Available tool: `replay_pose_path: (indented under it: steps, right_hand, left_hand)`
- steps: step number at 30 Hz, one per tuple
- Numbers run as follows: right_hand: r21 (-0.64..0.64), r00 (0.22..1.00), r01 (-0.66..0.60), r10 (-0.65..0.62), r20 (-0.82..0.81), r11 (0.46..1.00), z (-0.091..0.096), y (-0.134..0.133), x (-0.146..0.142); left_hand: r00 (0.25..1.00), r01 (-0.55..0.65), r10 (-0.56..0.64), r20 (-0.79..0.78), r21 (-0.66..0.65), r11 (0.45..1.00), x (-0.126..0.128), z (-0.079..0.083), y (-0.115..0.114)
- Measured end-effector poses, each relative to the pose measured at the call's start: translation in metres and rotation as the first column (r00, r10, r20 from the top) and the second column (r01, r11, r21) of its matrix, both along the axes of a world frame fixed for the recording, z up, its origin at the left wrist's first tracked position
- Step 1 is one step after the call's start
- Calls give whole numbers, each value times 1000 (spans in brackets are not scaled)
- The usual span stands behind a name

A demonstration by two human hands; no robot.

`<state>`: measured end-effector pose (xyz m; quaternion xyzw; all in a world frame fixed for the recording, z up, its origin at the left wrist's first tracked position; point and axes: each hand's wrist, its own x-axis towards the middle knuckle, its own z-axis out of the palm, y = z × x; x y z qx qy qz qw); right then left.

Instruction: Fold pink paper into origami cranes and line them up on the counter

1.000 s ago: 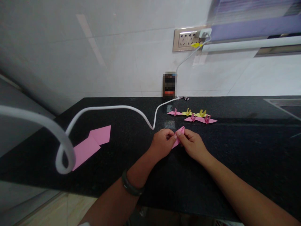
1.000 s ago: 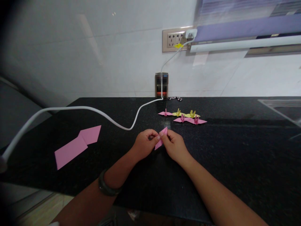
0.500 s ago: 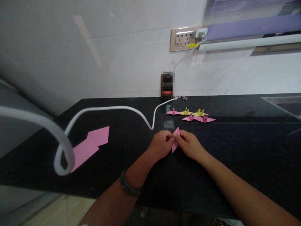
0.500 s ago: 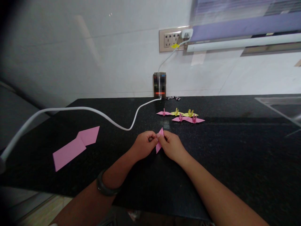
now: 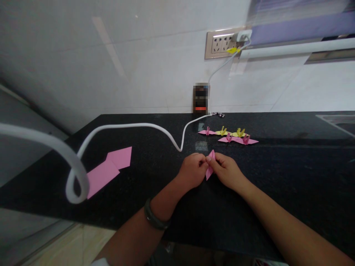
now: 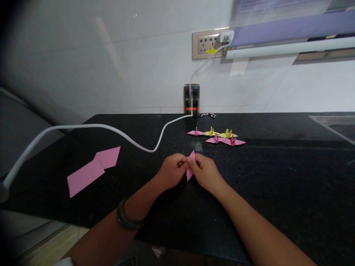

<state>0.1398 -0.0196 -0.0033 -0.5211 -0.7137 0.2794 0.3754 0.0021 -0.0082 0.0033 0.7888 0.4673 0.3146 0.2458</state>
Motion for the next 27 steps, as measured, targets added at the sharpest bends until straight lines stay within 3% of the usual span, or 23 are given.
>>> replay_pose_path:
  steps: [9, 14, 21, 27]
  right_hand:
    - [-58, 984, 21, -31, -177, 998, 4, 0, 0]
    - [-67, 975, 36, -50, -217, 997, 0, 1, 1]
    - [-1, 973, 107, -104, -208, 994, 5, -1, 2]
    - [-7, 963, 93, -92, -252, 996, 5, -1, 1]
  left_hand:
    - [974, -36, 73, 214, -172, 985, -2, -6, 4]
    - [920, -40, 140, 366, -267, 963, -1, -6, 5]
    - [777, 99, 188, 601, -411, 906, 2, -1, 5]
    - [753, 117, 206, 624, -436, 892, 4, -2, 5]
